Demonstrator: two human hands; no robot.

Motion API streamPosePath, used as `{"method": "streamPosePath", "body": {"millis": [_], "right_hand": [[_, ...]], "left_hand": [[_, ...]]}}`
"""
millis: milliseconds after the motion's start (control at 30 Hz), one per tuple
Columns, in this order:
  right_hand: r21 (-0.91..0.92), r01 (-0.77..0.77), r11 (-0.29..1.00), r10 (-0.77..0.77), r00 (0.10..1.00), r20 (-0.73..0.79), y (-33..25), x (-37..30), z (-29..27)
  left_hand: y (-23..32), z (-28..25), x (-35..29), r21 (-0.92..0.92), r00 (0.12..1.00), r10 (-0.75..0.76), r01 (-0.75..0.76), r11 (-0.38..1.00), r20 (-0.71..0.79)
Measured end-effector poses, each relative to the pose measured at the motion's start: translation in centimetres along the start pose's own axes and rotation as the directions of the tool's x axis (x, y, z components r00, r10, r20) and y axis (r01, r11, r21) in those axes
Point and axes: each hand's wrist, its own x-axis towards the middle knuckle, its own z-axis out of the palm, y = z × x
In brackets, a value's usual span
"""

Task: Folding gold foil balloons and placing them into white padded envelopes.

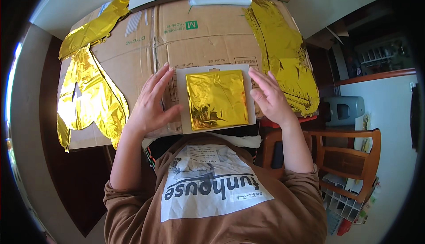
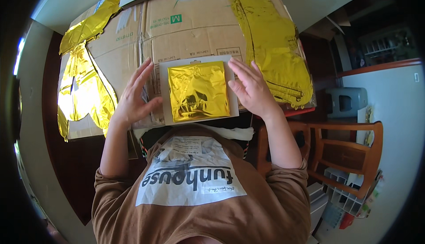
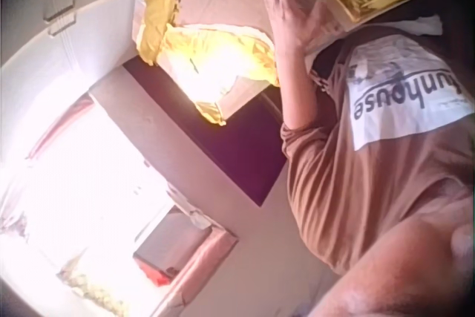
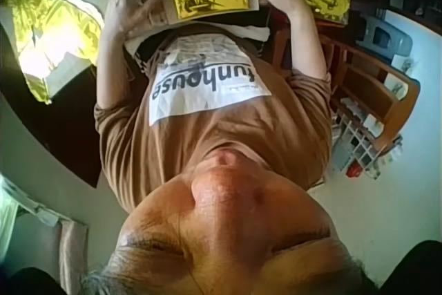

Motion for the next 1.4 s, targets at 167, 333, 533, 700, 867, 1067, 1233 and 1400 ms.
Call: {"method": "streamPosePath", "body": {"millis": [167, 333, 533, 700, 867, 1067, 1233, 1400], "right_hand": [[-0.359, 0.13, 0.924, -0.128, 0.991, 0.029, 0.4, 0.1, 1.7], [-0.363, 0.126, 0.923, -0.139, 0.99, -0.012, 0.3, 0.6, 2.2], [-0.414, 0.117, 0.903, -0.141, 0.99, -0.028, 0.7, 2.6, 2.3], [-0.387, 0.104, 0.916, -0.122, 0.992, -0.022, 1.0, 2.7, 2.1], [-0.36, 0.104, 0.927, -0.12, 0.993, -0.021, -0.2, 3.0, 2.2], [-0.367, 0.148, 0.918, -0.088, 0.981, 0.174, -1.7, 4.1, 3.9], [-0.418, 0.134, 0.899, -0.053, 0.979, 0.198, -1.3, 3.8, 4.5], [-0.303, 0.131, 0.944, -0.085, 0.983, 0.161, -0.9, 4.3, 4.1]], "left_hand": [[0.3, -0.5, -0.6, 0.061, 0.998, 0.027, -0.031, 0.998, 0.06], [0.1, 0.4, -0.7, 0.133, 0.997, 0.049, -0.056, 0.989, 0.053], [-1.0, -0.1, 1.1, 0.24, 0.996, 0.063, -0.076, 0.968, 0.063], [0.8, 0.8, 1.7, 0.22, 0.98, 0.167, -0.187, 0.957, 0.104], [0.8, 1.8, 2.5, 0.253, 0.948, 0.263, -0.303, 0.919, 0.181], [0.8, 3.3, 4.0, 0.301, 0.954, 0.239, -0.286, 0.91, 0.183], [0.5, 3.8, 3.9, 0.343, 0.956, 0.211, -0.272, 0.899, 0.204], [0.7, 3.2, 4.0, 0.296, 0.959, 0.191, -0.248, 0.923, 0.209]]}}
